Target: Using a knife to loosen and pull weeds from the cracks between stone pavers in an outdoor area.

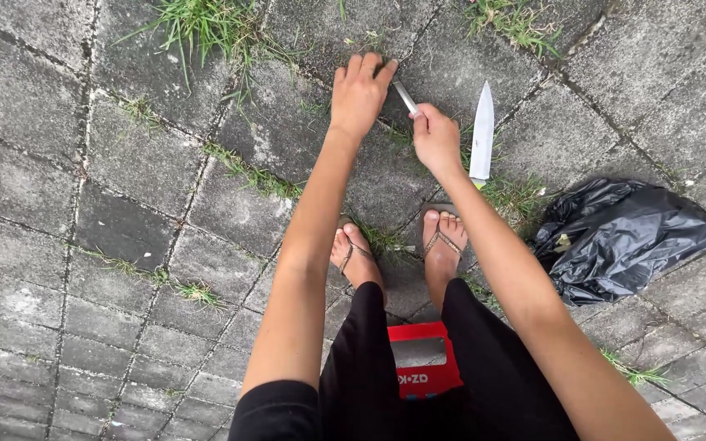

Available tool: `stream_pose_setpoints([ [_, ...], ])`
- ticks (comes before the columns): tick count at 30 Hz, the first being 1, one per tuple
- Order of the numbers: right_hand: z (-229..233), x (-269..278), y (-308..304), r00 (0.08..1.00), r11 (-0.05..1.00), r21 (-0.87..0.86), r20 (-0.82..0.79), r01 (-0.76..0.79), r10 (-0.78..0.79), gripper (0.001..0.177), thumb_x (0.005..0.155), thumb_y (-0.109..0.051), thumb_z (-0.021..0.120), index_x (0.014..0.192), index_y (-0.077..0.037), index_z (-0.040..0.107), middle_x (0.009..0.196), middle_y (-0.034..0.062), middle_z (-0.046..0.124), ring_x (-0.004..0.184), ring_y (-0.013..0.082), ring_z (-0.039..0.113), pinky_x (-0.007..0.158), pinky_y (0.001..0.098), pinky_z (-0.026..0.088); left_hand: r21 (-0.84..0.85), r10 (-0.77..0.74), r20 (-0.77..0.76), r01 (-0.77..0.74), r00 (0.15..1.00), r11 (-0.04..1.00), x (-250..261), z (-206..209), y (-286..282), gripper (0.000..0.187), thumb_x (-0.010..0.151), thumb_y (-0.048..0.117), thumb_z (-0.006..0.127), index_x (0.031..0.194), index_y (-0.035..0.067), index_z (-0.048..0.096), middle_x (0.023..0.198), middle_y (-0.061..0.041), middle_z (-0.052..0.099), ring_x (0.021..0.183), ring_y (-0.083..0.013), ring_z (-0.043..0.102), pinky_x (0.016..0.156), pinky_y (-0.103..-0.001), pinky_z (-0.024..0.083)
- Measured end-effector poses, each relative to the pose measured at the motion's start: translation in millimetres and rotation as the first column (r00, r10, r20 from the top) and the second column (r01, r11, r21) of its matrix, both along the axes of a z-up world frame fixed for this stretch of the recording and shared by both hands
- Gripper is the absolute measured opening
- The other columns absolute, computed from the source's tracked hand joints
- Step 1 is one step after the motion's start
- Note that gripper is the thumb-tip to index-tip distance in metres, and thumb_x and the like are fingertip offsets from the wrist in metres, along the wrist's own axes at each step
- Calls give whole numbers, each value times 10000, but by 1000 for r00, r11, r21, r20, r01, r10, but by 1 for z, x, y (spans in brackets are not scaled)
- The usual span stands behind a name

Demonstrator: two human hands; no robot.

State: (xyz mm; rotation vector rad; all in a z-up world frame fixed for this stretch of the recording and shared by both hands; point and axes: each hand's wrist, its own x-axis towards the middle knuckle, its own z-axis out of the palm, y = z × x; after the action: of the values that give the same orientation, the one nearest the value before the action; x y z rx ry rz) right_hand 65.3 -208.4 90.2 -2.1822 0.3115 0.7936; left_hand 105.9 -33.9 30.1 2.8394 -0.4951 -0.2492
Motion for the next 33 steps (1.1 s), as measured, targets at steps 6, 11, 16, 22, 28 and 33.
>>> stream_pose_setpoints([
  [6,4,2,8,996,994,-75,11,-84,85,288,1061,-157,406,1113,-120,688,561,-40,573,489,174,524,1053,480,374,76,-167,41,164,985,984,3,-12,-7,148,887,75,690,1019,129,728,1112,-69,675,998,-245,623,780,-406,599],
  [11,-11,-7,12,989,988,61,-54,143,-140,269,1030,-161,428,1053,-129,694,598,13,586,446,145,449,514,336,376,197,-289,2,283,957,939,7,-18,-8,132,935,79,552,1029,90,644,1046,-93,606,916,-243,561,743,-367,545],
  [16,13,6,14,636,617,295,-625,730,-453,225,1089,-178,432,1151,-58,612,514,-51,315,383,72,237,338,238,196,261,-312,-211,361,926,895,17,12,-2,257,984,55,565,1239,34,579,1137,-144,584,1013,-235,580,892,-360,575],
  [22,6,10,-3,944,939,201,-239,279,-229,280,1070,-188,438,1136,-133,705,614,-56,465,518,80,361,490,267,284,64,-18,-130,27,991,998,26,22,21,321,856,-124,634,1121,46,574,1146,-188,669,1020,-275,678,896,-367,656],
  [28,12,8,11,996,999,-33,-88,33,-36,287,1072,-121,427,1181,-79,689,647,2,597,414,79,404,335,255,321,78,-44,-18,45,999,996,22,28,15,272,901,72,714,1156,155,668,1264,-118,651,1119,-274,614,882,-423,515],
  [33,17,9,14,997,999,-48,-73,-22,19,278,1065,-95,418,1141,-77,685,576,-9,563,396,95,418,357,281,349,168,-243,-7,240,970,956,10,5,5,371,940,198,694,1310,223,676,1272,-37,632,1086,-235,565,866,-425,496],
])
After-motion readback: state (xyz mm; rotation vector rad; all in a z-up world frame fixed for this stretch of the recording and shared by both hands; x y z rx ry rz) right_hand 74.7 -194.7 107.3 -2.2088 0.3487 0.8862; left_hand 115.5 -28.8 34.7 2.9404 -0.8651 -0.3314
